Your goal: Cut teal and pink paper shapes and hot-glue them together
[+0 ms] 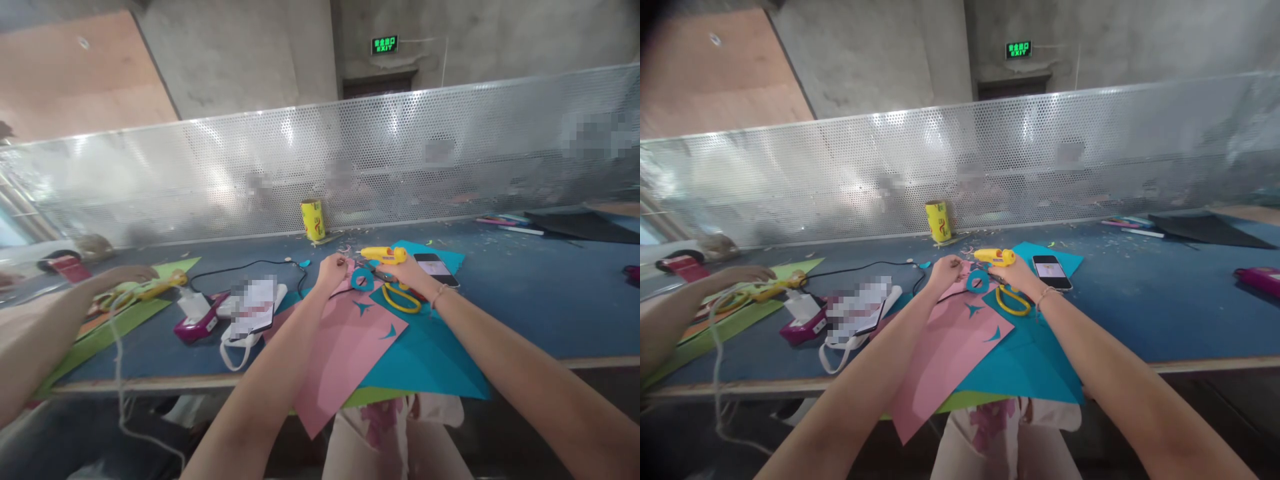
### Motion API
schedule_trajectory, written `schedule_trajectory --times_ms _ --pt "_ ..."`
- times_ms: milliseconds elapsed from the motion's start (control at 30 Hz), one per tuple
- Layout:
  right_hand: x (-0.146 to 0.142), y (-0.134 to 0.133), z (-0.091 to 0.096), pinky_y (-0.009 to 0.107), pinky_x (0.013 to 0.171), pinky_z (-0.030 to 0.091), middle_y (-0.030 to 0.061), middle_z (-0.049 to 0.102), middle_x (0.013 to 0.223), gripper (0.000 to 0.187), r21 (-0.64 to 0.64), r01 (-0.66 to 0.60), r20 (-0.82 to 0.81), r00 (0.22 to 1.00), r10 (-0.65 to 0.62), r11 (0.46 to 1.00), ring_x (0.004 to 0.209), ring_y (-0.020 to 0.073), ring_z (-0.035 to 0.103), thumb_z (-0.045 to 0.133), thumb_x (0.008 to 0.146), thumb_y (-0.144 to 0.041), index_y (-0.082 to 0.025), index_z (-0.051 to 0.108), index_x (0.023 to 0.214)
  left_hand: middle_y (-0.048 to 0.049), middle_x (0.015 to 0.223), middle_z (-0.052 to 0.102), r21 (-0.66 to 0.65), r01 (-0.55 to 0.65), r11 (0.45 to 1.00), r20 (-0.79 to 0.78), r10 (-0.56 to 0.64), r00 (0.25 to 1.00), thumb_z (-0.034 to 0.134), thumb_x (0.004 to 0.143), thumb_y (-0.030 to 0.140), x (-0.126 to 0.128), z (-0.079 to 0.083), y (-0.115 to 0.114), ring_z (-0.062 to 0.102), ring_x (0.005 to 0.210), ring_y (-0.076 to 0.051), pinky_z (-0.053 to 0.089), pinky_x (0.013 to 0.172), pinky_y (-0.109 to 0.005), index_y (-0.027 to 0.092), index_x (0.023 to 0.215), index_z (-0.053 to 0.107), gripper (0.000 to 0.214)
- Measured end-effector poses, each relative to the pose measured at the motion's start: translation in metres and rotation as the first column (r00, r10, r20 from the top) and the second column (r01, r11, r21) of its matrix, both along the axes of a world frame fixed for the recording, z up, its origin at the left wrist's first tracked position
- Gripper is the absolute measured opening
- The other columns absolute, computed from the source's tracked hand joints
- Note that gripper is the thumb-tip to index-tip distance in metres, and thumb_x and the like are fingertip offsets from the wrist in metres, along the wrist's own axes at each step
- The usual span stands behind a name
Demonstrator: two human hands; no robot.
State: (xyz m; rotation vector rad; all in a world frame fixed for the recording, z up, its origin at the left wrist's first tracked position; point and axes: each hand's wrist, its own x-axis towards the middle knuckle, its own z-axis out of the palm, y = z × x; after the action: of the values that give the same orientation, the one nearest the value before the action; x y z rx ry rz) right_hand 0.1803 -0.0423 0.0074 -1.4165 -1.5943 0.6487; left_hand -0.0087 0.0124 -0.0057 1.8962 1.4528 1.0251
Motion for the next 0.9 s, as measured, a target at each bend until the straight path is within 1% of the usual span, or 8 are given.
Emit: schedule_trajectory --times_ms 133,233,367,467,533,667,800,900 --pt "-0.001 -0.003 0.003 0.024 0.046 0.035 -0.0018 0.051 0.054 0.015 -0.058 0.007 -0.060 0.998 -0.011 0.998 0.051 0.0129 0.047 0.063 0.062 -0.030 -0.019 0.057 0.069 -0.0023 0.065 0.065 0.076 -0.008 0.997 -0.058 0.012 0.998 0.048 0.078 0.018 -0.001 -0.002 0.002 0.064 0.061 -0.014 0.048 0.062 -0.021 0.015 0.077 0.062 0.014" --pt "-0.002 -0.006 0.006 0.023 0.044 0.034 -0.0024 0.051 0.053 0.015 -0.079 -0.018 -0.094 0.996 0.011 0.997 0.048 0.0112 0.044 0.063 0.062 -0.031 -0.018 0.055 0.067 -0.0021 0.064 0.064 0.090 -0.016 0.996 -0.066 0.022 0.998 0.049 0.078 0.019 -0.001 -0.002 0.002 0.064 0.061 -0.014 0.048 0.064 -0.022 0.016 0.076 0.062 0.014" --pt "-0.002 -0.008 0.007 0.022 0.040 0.030 -0.0037 0.049 0.052 0.015 -0.041 -0.065 -0.144 0.988 0.058 0.997 0.044 0.0084 0.040 0.063 0.061 -0.030 -0.018 0.055 0.066 -0.0027 0.065 0.065 0.076 -0.023 0.997 -0.040 0.026 0.999 0.049 0.078 0.018 0.000 -0.001 0.001 0.064 0.062 -0.014 0.049 0.066 -0.023 0.015 0.077 0.062 0.013" --pt "0.001 -0.007 0.007 0.021 0.039 0.030 -0.0046 0.045 0.048 0.015 -0.018 -0.094 -0.253 0.964 0.087 0.995 0.042 0.0081 0.038 0.062 0.061 -0.029 -0.018 0.054 0.067 -0.0033 0.069 0.066 0.051 -0.006 0.999 0.004 0.006 1.000 0.049 0.079 0.016 0.001 -0.001 0.002 0.063 0.059 -0.013 0.049 0.064 -0.023 0.014 0.081 0.062 0.013" --pt "0.003 -0.006 0.007 0.021 0.041 0.035 -0.0044 0.044 0.048 0.016 -0.017 -0.118 -0.394 0.914 0.102 0.993 0.042 0.0081 0.039 0.063 0.060 -0.028 -0.018 0.053 0.068 -0.0035 0.070 0.067 0.034 0.005 0.999 0.009 -0.006 1.000 0.049 0.078 0.015 0.002 -0.001 0.002 0.063 0.058 -0.012 0.049 0.064 -0.022 0.014 0.083 0.062 0.014" --pt "0.008 -0.003 0.010 0.020 0.042 0.039 0.0005 0.055 0.065 0.017 -0.040 -0.161 -0.659 0.746 0.095 0.986 0.046 0.0076 0.042 0.059 0.061 -0.023 -0.018 0.053 0.077 -0.0039 0.069 0.067 0.037 0.009 0.999 -0.054 -0.007 0.999 0.054 0.075 0.017 0.002 -0.001 0.002 0.063 0.065 -0.014 0.049 0.066 -0.023 0.015 0.079 0.064 0.010" --pt "0.011 -0.001 0.013 0.019 0.040 0.038 0.0034 0.059 0.073 0.015 -0.091 -0.192 -0.744 0.665 0.061 0.977 0.047 0.0080 0.044 0.054 0.065 -0.021 -0.018 0.053 0.080 -0.0020 0.061 0.062 0.056 0.058 0.997 -0.130 -0.050 0.990 0.057 0.072 0.020 0.002 -0.002 -0.003 0.061 0.070 -0.016 0.046 0.064 -0.023 0.016 0.067 0.064 0.009" --pt "0.013 0.000 0.012 0.020 0.041 0.041 0.0037 0.060 0.076 0.013 -0.087 -0.185 -0.758 0.650 0.055 0.979 0.048 0.0080 0.044 0.054 0.067 -0.021 -0.019 0.053 0.080 0.0003 0.049 0.053 0.057 0.139 0.989 -0.199 -0.125 0.972 0.058 0.071 0.022 0.002 -0.002 -0.008 0.058 0.068 -0.016 0.044 0.063 -0.022 0.016 0.055 0.061 0.018"
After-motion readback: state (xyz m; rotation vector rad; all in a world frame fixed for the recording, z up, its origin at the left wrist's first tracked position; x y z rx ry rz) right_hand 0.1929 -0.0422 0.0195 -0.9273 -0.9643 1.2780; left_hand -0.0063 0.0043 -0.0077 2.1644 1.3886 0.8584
